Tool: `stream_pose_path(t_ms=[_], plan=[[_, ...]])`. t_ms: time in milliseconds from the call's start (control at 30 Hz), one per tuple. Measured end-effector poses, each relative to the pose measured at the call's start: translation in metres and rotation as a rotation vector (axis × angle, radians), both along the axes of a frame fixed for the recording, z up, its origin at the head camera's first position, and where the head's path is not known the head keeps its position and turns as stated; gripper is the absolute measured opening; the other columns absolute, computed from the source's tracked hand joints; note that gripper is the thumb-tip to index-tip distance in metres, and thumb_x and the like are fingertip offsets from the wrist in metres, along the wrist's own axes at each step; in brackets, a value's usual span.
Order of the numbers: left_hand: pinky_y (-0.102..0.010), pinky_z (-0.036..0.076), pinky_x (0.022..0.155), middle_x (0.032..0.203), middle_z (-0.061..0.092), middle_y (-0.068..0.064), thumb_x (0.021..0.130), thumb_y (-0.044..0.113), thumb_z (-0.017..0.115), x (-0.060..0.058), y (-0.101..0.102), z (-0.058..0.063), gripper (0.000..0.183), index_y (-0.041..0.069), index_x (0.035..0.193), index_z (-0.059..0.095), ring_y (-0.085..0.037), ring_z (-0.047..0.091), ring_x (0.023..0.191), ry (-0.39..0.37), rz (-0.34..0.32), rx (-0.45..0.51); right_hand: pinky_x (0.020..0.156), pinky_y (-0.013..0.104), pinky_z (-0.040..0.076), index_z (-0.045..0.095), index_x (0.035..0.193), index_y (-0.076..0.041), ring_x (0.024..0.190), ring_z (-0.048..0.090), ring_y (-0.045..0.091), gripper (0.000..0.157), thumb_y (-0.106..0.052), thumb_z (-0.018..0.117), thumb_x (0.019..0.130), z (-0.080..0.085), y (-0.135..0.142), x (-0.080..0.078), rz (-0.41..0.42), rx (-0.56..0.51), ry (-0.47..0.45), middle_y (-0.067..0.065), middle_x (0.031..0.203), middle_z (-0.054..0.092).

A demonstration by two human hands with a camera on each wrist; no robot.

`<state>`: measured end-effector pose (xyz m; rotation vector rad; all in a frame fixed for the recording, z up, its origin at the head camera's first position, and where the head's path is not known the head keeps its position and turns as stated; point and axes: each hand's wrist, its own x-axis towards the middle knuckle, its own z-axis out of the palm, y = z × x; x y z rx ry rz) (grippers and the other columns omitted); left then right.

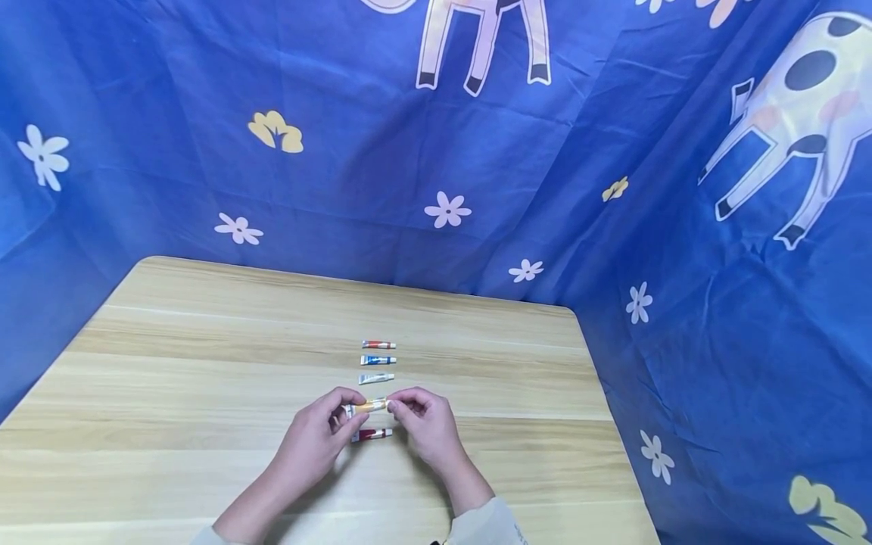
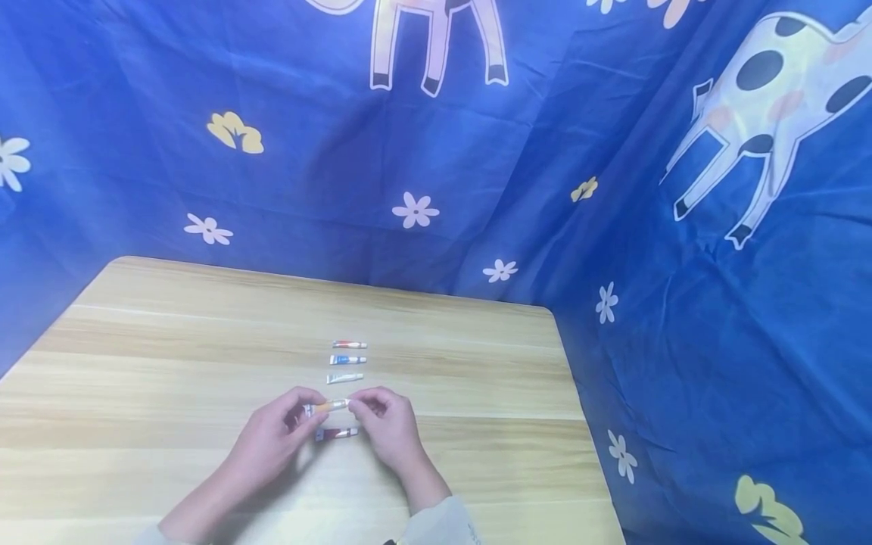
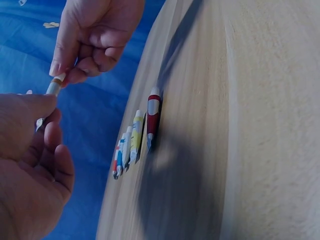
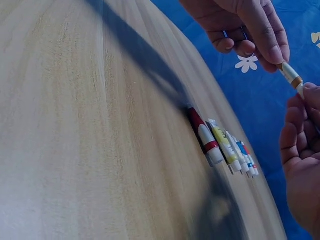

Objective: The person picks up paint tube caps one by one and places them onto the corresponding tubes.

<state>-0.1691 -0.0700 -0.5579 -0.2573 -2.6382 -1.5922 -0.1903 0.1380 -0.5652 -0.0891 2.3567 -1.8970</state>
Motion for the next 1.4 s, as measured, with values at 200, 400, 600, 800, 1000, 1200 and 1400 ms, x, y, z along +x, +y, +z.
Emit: stream_pose_path(t_ms=[200, 400, 600, 800, 1000, 1200, 1400], plan=[[-0.021, 0.047, 0.057, 0.074, 0.063, 0.013, 0.088, 0.006, 0.087, -0.002, -0.001, -0.001, 0.027, 0.020, 0.108, 0.074, 0.004, 0.052, 0.065, 0.085, 0.004, -0.013, 0.066, 0.017, 0.051, 0.077, 0.100, 0.001, 0.073, 0.059, 0.009, 0.019, -0.017, 0.072, 0.104, 0.001, -0.004, 0.001, 0.009, 0.053, -0.058, 0.032, 0.095, 0.073], [-0.020, 0.049, 0.059, 0.075, 0.064, 0.015, 0.087, 0.006, 0.088, -0.002, 0.000, -0.001, 0.027, 0.021, 0.106, 0.075, 0.005, 0.053, 0.066, 0.099, -0.004, -0.009, 0.066, 0.018, 0.053, 0.073, 0.088, 0.003, 0.071, 0.060, 0.012, 0.037, -0.024, 0.063, 0.110, 0.001, -0.007, 0.002, 0.008, 0.095, -0.055, 0.025, 0.084, 0.073], [-0.021, 0.048, 0.060, 0.074, 0.063, 0.014, 0.090, 0.011, 0.087, -0.002, 0.001, 0.000, 0.023, 0.019, 0.108, 0.076, 0.003, 0.053, 0.066, 0.026, -0.020, 0.011, 0.066, 0.019, 0.052, 0.071, 0.079, 0.004, 0.066, 0.059, 0.010, 0.050, -0.032, 0.059, 0.112, -0.001, -0.006, 0.002, -0.010, 0.115, -0.070, 0.011, 0.072, 0.070], [-0.021, 0.046, 0.059, 0.072, 0.062, 0.013, 0.092, 0.013, 0.086, -0.003, 0.001, -0.002, 0.022, 0.020, 0.109, 0.076, 0.003, 0.051, 0.064, 0.018, -0.026, 0.012, 0.066, 0.019, 0.051, 0.072, 0.079, 0.006, 0.065, 0.058, 0.008, 0.056, -0.034, 0.055, 0.114, -0.003, -0.005, 0.002, -0.005, 0.100, -0.087, 0.020, 0.074, 0.072], [-0.021, 0.046, 0.058, 0.074, 0.060, 0.013, 0.090, 0.013, 0.087, -0.003, 0.000, -0.006, 0.024, 0.021, 0.110, 0.075, 0.002, 0.050, 0.064, 0.031, -0.018, 0.001, 0.071, 0.019, 0.053, 0.073, 0.094, 0.011, 0.070, 0.061, 0.007, 0.052, -0.031, 0.050, 0.116, -0.002, -0.003, 0.000, 0.003, 0.004, -0.107, 0.035, 0.092, 0.073], [-0.022, 0.045, 0.057, 0.075, 0.060, 0.011, 0.093, 0.012, 0.085, -0.005, -0.003, -0.008, 0.023, 0.021, 0.111, 0.075, 0.001, 0.050, 0.064, 0.022, -0.013, 0.022, 0.079, 0.020, 0.058, 0.073, 0.115, 0.004, 0.083, 0.064, 0.007, 0.026, -0.017, 0.059, 0.111, -0.001, 0.003, -0.001, 0.006, -0.024, -0.036, 0.031, 0.103, 0.072], [-0.022, 0.046, 0.058, 0.076, 0.060, 0.011, 0.094, 0.013, 0.084, -0.006, -0.004, -0.010, 0.022, 0.022, 0.112, 0.075, -0.001, 0.051, 0.065, 0.027, -0.016, 0.035, 0.091, 0.021, 0.058, 0.074, 0.119, -0.005, 0.096, 0.066, 0.004, 0.020, -0.007, 0.075, 0.099, -0.001, 0.008, 0.001, 0.038, 0.036, 0.087, 0.023, 0.113, 0.074]])
